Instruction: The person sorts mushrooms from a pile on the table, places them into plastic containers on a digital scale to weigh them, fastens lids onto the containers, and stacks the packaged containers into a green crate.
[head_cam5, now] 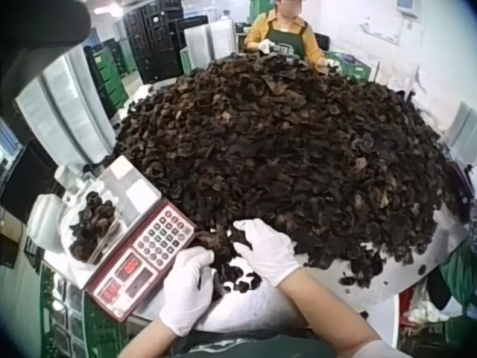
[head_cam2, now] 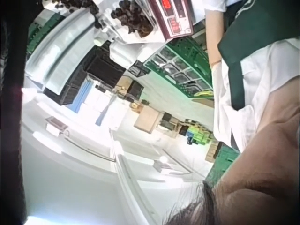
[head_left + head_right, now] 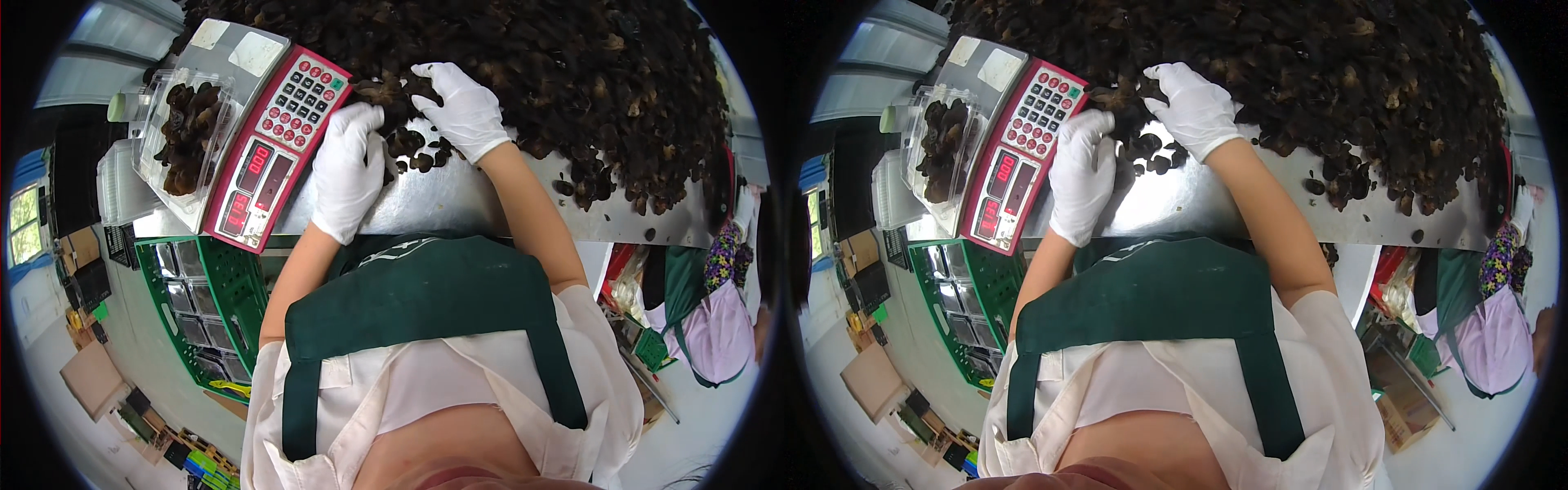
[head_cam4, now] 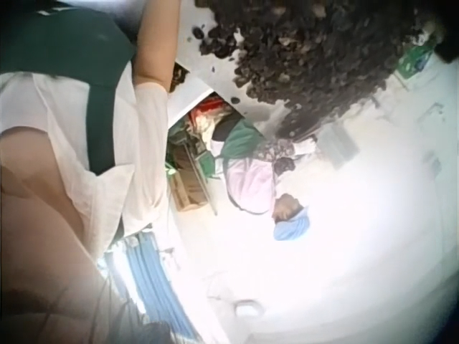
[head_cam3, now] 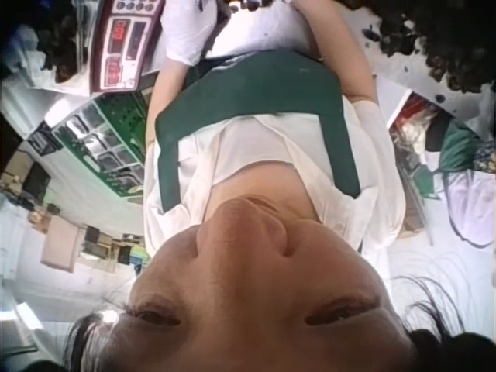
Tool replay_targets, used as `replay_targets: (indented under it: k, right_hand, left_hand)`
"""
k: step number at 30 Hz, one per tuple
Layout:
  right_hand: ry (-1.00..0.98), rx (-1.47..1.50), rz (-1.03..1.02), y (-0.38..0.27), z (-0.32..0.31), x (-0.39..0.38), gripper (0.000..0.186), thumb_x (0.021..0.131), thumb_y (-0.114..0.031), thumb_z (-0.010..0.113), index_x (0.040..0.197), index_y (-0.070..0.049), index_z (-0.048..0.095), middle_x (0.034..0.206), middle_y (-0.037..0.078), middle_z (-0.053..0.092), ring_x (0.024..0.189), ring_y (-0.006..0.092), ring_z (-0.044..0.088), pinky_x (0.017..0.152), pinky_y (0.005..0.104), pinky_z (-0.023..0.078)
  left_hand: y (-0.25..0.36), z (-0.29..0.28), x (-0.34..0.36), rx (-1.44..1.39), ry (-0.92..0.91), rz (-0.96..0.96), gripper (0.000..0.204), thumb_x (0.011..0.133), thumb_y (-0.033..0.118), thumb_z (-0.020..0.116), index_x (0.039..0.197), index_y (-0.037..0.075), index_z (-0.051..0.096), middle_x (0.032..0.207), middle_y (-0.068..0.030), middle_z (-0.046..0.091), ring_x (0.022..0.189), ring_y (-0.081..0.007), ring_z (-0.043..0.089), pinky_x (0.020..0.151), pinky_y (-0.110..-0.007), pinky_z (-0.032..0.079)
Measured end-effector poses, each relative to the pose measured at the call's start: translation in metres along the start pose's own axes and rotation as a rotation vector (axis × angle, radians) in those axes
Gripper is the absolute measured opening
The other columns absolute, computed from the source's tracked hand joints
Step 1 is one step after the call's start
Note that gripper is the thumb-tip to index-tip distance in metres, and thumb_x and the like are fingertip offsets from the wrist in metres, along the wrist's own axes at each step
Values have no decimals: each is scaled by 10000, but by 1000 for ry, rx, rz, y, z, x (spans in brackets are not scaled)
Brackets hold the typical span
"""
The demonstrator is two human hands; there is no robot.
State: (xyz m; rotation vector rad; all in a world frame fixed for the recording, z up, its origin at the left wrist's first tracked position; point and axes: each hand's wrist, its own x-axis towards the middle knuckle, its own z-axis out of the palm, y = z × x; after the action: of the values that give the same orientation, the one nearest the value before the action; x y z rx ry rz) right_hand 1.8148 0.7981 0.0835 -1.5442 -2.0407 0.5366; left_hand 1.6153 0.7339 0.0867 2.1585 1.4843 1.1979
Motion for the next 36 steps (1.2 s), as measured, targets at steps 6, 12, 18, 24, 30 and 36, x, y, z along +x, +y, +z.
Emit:
replay_targets:
  k: [6,12,18,24,30,36]
  right_hand:
    - [59,226,-86,0,-6,-20,354,840,-99,760,1171,-119,634,1118,30,695,1063,239,687,894,338,563]
    - [132,394,-90,13,-6,-38,436,790,51,746,1192,-92,653,1104,60,702,988,194,719,786,288,582]
    - [209,319,-159,9,-24,-54,356,817,73,725,1136,-84,713,1113,56,698,827,142,678,721,250,561]
    - [13,612,193,39,-135,-112,323,832,61,718,1136,-50,724,1066,34,665,957,118,634,838,269,512]
    - [-374,162,637,41,-251,-193,388,842,-15,729,1229,-32,707,1031,46,650,965,134,620,859,261,487]
    - [-151,324,292,24,-178,-158,430,886,-128,765,1303,-58,688,1125,41,635,946,136,624,871,268,496]
  left_hand:
    - [-1,10,35,170,-216,-97,627,835,139,792,1414,94,556,1324,-157,591,1092,-338,664,913,-418,555]
    - [-5,4,22,41,-204,-139,511,769,-25,703,1264,73,619,1255,-143,616,1134,-338,639,949,-395,542]
    - [-11,-1,15,-268,-62,-130,490,769,-126,635,1237,16,601,1256,-150,612,1168,-278,625,1026,-361,507]
    - [9,-32,28,-1394,-125,-717,485,937,37,571,1411,-41,500,1331,-170,633,1025,-223,674,872,-310,552]
    - [1,-28,22,-1736,-224,-806,551,943,163,560,1443,-55,482,1337,-209,632,1021,-305,673,815,-368,536]
    - [40,-33,31,-1529,-246,-882,528,948,157,584,1436,-36,517,1345,-221,634,1012,-228,655,833,-327,532]
